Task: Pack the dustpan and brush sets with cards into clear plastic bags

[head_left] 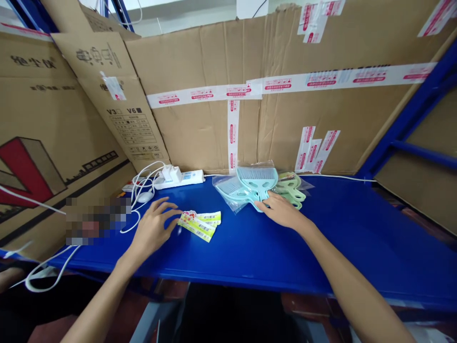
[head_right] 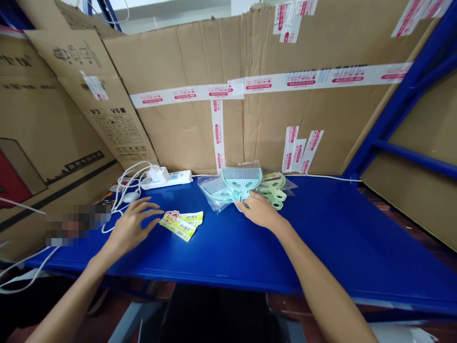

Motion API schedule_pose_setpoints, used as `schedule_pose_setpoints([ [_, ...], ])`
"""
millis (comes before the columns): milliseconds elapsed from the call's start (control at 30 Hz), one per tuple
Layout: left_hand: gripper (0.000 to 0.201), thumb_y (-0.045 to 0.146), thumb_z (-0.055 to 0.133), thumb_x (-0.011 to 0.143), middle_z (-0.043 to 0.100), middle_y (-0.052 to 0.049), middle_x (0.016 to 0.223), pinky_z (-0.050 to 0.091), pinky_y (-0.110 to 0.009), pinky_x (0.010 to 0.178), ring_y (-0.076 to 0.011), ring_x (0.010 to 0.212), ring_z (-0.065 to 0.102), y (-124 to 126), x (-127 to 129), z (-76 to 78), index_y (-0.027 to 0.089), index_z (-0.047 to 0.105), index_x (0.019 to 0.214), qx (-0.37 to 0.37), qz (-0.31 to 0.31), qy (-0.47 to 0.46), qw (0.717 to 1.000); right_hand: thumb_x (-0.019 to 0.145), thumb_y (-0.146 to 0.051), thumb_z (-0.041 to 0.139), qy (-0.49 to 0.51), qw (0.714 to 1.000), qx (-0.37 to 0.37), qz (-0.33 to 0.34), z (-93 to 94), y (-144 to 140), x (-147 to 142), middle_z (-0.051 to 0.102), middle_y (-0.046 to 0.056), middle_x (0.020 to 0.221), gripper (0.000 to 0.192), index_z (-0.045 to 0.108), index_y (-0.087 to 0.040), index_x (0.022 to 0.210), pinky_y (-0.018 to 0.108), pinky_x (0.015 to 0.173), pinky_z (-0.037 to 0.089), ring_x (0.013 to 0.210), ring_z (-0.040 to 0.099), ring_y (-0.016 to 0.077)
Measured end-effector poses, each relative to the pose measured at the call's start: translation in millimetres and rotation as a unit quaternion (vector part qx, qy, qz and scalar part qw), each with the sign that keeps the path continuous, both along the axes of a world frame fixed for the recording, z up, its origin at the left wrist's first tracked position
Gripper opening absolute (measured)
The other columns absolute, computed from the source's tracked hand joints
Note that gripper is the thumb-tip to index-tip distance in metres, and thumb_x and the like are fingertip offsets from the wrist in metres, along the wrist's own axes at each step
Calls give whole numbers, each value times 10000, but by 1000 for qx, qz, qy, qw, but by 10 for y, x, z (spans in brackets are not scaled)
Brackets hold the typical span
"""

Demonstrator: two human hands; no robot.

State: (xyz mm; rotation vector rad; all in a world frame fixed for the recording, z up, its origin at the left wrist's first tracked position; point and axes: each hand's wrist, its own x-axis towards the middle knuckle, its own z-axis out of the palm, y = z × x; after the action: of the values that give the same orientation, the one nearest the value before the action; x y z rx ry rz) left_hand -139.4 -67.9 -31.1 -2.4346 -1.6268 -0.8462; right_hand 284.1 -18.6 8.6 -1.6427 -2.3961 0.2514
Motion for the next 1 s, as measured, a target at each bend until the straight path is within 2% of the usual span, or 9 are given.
schedule_pose_setpoints([
  [67,319,378,683,965,706,-94,1354,430,-568,1193,-354,1482,438,47,4,114,280,749,1262,-73,-106,46,991,1087,-582,345,-11,1000,1,10,26,-6,30,617,112,1002,609,680,-201,750,389,871,467,983,649,282],
  [133,521,361,774,905,656,-90,1440,399,-561,1209,-343,1502,394,167,46,206,297,660,1409,-149,-169,66,972,1093,-594,300,-3,1000,8,20,55,-21,27,603,109,1003,636,639,-208,718,408,893,471,1022,634,290],
  [233,668,348,868,805,666,-87,1362,410,-533,1172,-340,1386,462,368,122,269,283,633,1427,-217,-177,66,958,1112,-514,262,28,998,29,42,73,-39,-16,597,114,1080,622,574,-214,667,416,943,473,1121,599,286],
  [333,530,372,869,781,659,-63,1182,476,-453,1066,-298,1184,562,461,164,266,259,702,1271,-257,-172,57,949,1102,-460,333,40,996,50,61,49,-19,-56,581,117,1133,578,552,-211,628,405,970,468,1169,578,273],
  [433,418,319,800,811,612,-59,1214,513,-368,974,-247,1087,618,428,154,221,258,693,1210,-276,-180,30,944,1090,-491,386,39,996,52,54,26,17,-71,563,102,1076,600,544,-210,585,404,959,462,1103,592,261],
  [600,568,302,740,837,695,-73,1217,519,-347,940,-270,1108,672,300,95,144,264,610,1389,-283,-128,12,950,1100,-504,365,25,998,53,29,71,-26,-97,598,103,1133,617,552,-211,591,402,949,461,1122,579,267],
  [700,450,274,679,894,733,-63,1235,514,-332,924,-270,1110,694,271,176,185,265,650,1343,-275,-134,6,952,1112,-405,294,26,999,33,28,125,-77,-112,603,114,1246,554,534,-213,650,412,980,464,1209,558,270],
  [833,255,263,571,1013,744,-85,1204,501,-356,959,-265,1101,694,301,540,306,225,703,1227,-166,-190,-16,967,1080,-370,318,21,999,15,43,179,-75,-111,584,140,1268,479,449,-226,642,436,1047,445,1226,558,277],
  [1000,242,287,577,1053,734,-97,1126,474,-449,1000,-287,1083,658,341,953,301,213,702,1246,-79,-216,56,971,1083,-407,318,38,998,-11,48,163,-39,-62,623,109,1139,461,436,-239,670,428,1068,453,1158,575,258],
])
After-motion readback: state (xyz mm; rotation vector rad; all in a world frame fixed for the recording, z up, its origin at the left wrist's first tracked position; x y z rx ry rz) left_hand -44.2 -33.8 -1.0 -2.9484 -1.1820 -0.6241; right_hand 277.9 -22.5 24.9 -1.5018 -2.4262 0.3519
